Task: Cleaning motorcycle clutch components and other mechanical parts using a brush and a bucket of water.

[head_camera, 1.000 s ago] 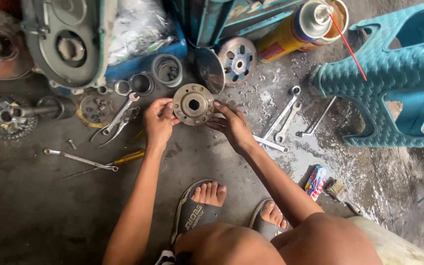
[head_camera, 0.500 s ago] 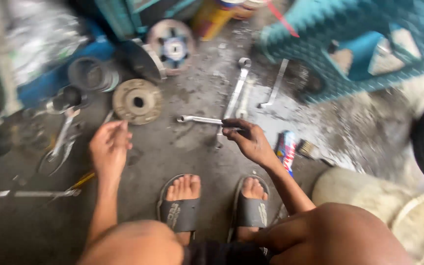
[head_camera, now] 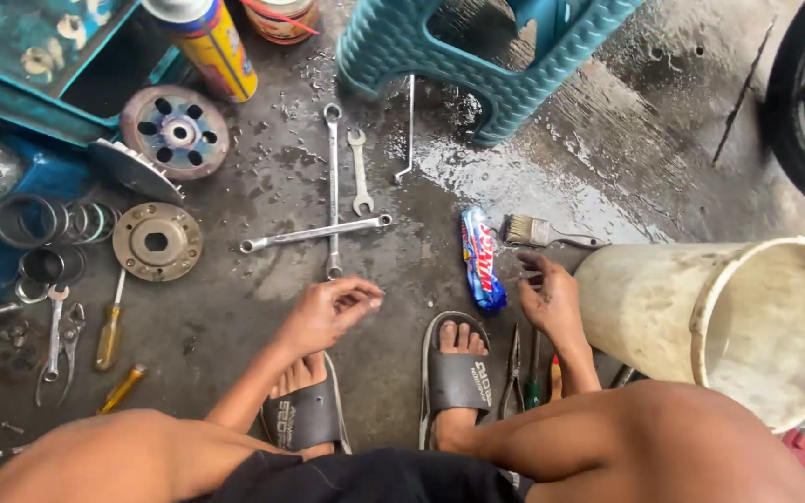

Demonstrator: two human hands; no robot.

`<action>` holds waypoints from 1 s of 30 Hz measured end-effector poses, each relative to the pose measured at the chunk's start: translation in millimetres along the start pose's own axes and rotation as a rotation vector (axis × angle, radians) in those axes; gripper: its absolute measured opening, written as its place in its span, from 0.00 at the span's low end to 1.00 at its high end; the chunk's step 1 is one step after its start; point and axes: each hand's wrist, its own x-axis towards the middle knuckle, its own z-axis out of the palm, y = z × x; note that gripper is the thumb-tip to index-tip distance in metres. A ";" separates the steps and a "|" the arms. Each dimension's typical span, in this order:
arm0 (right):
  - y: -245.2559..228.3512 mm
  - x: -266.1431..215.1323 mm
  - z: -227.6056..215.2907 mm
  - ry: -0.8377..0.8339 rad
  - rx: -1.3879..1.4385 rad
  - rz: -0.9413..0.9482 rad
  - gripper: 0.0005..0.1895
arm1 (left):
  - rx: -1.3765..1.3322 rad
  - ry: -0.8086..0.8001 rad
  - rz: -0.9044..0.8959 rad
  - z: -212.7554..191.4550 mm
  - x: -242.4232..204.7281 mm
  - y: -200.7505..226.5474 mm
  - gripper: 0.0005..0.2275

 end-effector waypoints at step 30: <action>1.6 -107.9 -199.1 0.193 0.579 -0.159 0.16 | 0.381 -0.485 0.202 222.2 194.8 174.2 0.06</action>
